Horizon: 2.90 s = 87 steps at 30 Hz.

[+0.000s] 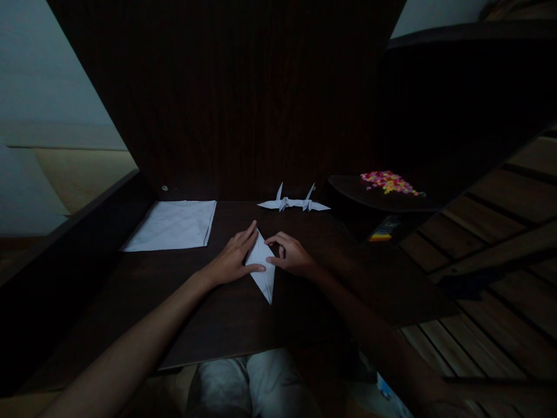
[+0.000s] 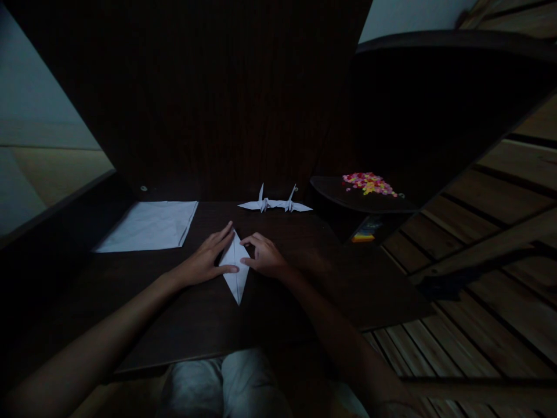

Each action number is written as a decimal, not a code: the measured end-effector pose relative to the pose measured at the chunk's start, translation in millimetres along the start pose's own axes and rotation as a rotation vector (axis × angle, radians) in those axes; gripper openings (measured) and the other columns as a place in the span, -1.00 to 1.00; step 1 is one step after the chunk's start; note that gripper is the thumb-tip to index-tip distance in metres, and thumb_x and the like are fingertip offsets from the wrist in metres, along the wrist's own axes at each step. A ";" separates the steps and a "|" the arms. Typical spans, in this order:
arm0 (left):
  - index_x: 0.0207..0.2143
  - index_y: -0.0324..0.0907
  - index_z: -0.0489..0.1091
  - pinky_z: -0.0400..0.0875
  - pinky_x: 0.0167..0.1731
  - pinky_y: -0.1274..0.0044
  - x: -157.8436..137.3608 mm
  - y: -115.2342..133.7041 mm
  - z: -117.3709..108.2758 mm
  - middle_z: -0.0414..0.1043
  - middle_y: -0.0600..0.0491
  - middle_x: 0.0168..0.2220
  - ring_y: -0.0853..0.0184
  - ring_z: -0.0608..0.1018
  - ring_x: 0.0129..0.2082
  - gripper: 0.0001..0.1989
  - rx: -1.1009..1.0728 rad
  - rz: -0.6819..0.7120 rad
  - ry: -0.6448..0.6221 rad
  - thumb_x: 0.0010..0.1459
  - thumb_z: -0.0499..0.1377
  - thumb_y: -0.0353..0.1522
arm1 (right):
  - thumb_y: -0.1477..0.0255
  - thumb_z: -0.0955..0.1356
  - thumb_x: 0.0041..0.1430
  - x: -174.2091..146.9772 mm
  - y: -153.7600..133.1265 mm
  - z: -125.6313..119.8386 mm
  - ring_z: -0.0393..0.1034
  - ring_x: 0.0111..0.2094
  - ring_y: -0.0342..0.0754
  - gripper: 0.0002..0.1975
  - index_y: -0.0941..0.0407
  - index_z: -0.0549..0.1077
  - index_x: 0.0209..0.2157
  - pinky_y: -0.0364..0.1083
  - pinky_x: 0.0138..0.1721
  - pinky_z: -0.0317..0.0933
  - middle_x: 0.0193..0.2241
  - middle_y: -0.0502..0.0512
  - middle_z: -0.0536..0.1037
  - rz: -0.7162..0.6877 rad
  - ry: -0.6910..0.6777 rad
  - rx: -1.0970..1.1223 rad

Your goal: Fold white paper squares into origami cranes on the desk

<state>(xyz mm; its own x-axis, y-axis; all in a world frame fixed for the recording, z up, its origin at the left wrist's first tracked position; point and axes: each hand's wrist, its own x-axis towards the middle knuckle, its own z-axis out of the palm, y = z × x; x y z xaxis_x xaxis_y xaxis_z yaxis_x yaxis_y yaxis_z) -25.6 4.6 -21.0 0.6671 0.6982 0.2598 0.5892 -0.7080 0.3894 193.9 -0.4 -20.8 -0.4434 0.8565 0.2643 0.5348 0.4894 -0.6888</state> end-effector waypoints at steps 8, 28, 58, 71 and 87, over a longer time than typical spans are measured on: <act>0.22 -0.20 0.12 0.07 0.15 0.14 -1.2 0.0 -0.3 0.04 -0.20 0.28 0.01 0.07 0.28 -0.32 0.140 -0.025 -0.066 0.18 -0.01 0.02 | 0.45 0.39 0.07 -1.1 1.4 0.7 0.37 -0.31 -0.10 -0.84 0.07 0.57 -0.26 -0.03 -0.21 0.26 -0.04 0.11 0.47 -0.070 -0.049 -0.068; 0.08 -0.22 0.31 0.26 0.01 0.19 0.6 0.4 -2.3 0.41 -0.14 0.02 0.02 0.34 0.02 -0.38 0.112 -0.134 0.114 0.09 0.12 -0.02 | 0.33 0.39 0.10 -2.8 -1.0 2.3 0.24 -0.05 0.06 -0.70 0.05 0.53 -0.10 0.13 0.02 0.16 0.03 0.10 0.48 -0.103 -0.067 -0.129; 0.07 -0.13 0.34 0.08 0.10 0.14 0.0 1.7 -3.7 0.36 0.08 0.12 0.08 0.27 0.12 -0.56 0.170 -0.045 -0.013 0.13 0.02 -0.44 | 0.50 0.32 0.13 1.6 7.1 2.4 0.33 -0.12 0.03 -0.75 0.14 0.53 -0.15 0.04 -0.03 0.26 -0.18 0.14 0.57 -0.084 0.153 -0.339; 0.17 -0.23 0.21 0.05 0.24 0.27 1.3 -8.2 4.4 0.23 -0.05 0.20 0.31 0.20 0.25 -0.41 0.052 0.019 -0.084 0.07 -0.11 -0.63 | 0.50 0.35 0.09 1.2 13.2 2.8 0.27 -0.17 0.06 -0.83 0.09 0.59 -0.31 0.07 -0.09 0.27 -0.20 0.11 0.56 -0.054 0.172 -0.407; 0.29 -0.25 -0.04 -0.14 0.24 0.21 -2.7 -7.1 3.6 -0.09 -0.18 0.31 0.13 -0.03 0.32 -0.32 0.228 -0.044 -0.146 0.27 -0.19 -0.02 | 0.38 0.31 0.17 -1.7 0.7 2.6 0.13 0.21 0.10 -0.63 0.06 0.43 0.03 0.21 0.17 0.01 0.13 0.14 0.36 -0.116 -0.009 -0.333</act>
<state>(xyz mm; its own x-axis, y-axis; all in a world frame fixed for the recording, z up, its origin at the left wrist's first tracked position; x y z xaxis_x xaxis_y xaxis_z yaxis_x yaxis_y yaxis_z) -30.0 7.4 -27.7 0.6875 0.7178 0.1101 0.6956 -0.6944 0.1841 193.2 -2.0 -23.5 -0.5205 0.7915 0.3203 0.6854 0.6110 -0.3962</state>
